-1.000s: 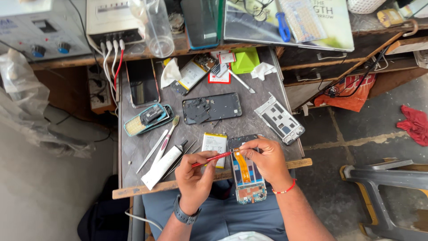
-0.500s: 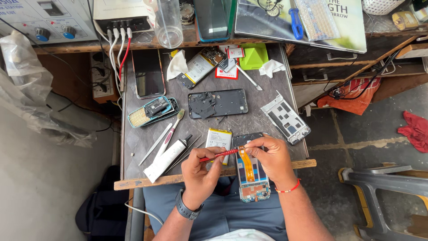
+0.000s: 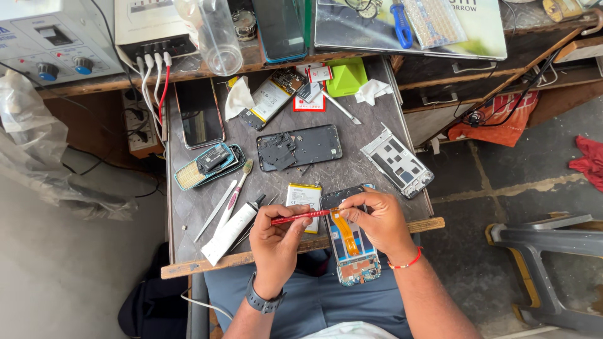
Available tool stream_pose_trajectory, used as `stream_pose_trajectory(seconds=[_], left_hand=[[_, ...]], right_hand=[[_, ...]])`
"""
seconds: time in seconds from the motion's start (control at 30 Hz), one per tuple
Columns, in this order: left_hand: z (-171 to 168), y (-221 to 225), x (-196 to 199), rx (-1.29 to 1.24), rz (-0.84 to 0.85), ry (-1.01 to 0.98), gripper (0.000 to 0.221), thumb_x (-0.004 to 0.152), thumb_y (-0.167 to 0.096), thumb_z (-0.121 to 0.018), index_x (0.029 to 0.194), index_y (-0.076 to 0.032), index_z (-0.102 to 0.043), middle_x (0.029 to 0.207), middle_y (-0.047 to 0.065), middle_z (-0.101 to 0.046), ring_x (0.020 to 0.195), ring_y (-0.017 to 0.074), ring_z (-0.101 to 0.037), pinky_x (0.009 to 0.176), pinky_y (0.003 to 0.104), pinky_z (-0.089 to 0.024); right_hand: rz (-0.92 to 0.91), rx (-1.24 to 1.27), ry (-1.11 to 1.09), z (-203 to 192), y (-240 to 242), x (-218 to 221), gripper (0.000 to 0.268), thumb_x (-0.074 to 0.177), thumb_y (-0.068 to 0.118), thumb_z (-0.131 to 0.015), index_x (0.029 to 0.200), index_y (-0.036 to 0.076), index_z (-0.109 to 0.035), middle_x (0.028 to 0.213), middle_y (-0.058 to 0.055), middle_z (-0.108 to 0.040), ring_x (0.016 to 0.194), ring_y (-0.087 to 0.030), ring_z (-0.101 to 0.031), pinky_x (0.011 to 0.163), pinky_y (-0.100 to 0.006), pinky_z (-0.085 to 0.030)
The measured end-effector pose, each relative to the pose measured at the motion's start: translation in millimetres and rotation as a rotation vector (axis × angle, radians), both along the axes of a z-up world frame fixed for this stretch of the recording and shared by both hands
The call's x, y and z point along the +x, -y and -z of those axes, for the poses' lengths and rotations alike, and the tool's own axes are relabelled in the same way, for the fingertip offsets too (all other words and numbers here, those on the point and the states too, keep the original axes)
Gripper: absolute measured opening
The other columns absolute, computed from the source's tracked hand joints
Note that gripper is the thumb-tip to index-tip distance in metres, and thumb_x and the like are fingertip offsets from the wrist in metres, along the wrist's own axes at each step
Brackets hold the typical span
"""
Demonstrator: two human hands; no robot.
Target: The person is repairing a smartphone by cleaning the internal components with a red tool and peeling off protective blue tape. They handle the phone's internal frame, a battery, and a ribbon cable while working at a cluttered desk.
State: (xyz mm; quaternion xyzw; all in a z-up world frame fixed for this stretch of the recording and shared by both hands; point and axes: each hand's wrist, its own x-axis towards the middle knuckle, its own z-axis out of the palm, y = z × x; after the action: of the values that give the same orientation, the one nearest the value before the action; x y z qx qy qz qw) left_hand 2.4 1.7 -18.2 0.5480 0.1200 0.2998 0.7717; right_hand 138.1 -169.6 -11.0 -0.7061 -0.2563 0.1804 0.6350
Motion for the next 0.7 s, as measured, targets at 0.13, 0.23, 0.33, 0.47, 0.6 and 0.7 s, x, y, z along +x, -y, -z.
stream_pose_trajectory(seconds=[0.13,0.23,0.33,0.47,0.6,0.7], left_hand=[[2,0,0,0.012,0.017,0.006,0.023,0.094,0.01,-0.068,0.105,0.0,-0.051,0.113,0.021,-0.074,0.106,0.0199,-0.073,0.094,0.031,-0.06],[0,-3,0,-0.013,0.031,0.016,0.024,0.094,0.01,-0.068,0.106,0.0,-0.05,0.114,0.022,-0.074,0.106,0.0208,-0.073,0.092,0.032,-0.06],[-12,-2,-3,-0.02,-0.009,-0.02,0.024,0.092,0.009,-0.069,0.105,-0.001,-0.051,0.111,0.02,-0.075,0.101,0.0189,-0.073,0.083,0.03,-0.06],[-48,-4,-9,0.786,-0.272,-0.102,0.028,0.089,0.002,-0.077,0.103,-0.003,-0.054,0.104,0.012,-0.077,0.097,0.02,-0.079,0.08,0.029,-0.063],[-73,-4,-5,1.106,-0.307,-0.062,0.026,0.086,0.003,-0.078,0.102,-0.004,-0.058,0.103,0.011,-0.076,0.089,0.0253,-0.076,0.074,0.032,-0.059],[-78,1,-2,1.132,-0.243,-0.057,0.026,0.086,0.006,-0.076,0.103,-0.005,-0.059,0.104,0.01,-0.075,0.089,0.0263,-0.076,0.075,0.033,-0.059]], right_hand=[[0.001,-0.055,0.046,-5,1,-1,0.012,0.08,0.004,-0.084,0.092,0.002,-0.08,0.083,-0.005,-0.075,0.073,-0.008,-0.067,0.065,-0.023,-0.052],[0.011,-0.099,0.028,-10,-2,-2,0.014,0.078,0.004,-0.084,0.092,0.003,-0.08,0.081,-0.004,-0.074,0.07,-0.008,-0.066,0.062,-0.023,-0.051],[0.022,-0.073,0.059,-16,-6,-2,0.015,0.08,0.004,-0.082,0.096,0.004,-0.08,0.083,-0.003,-0.076,0.073,-0.006,-0.065,0.065,-0.022,-0.051],[0.072,-0.144,0.055,-18,-9,-3,0.015,0.083,0.005,-0.079,0.098,0.004,-0.081,0.083,-0.003,-0.076,0.072,-0.006,-0.066,0.064,-0.023,-0.051],[0.091,-0.211,0.093,-18,-11,-4,0.015,0.082,0.005,-0.079,0.097,0.006,-0.082,0.081,-0.003,-0.078,0.069,-0.007,-0.063,0.064,-0.024,-0.05],[0.048,-0.171,0.248,-18,-11,-2,0.009,0.087,0.002,-0.076,0.094,0.004,-0.082,0.083,-0.006,-0.082,0.072,-0.009,-0.073,0.108,-0.033,-0.041]])
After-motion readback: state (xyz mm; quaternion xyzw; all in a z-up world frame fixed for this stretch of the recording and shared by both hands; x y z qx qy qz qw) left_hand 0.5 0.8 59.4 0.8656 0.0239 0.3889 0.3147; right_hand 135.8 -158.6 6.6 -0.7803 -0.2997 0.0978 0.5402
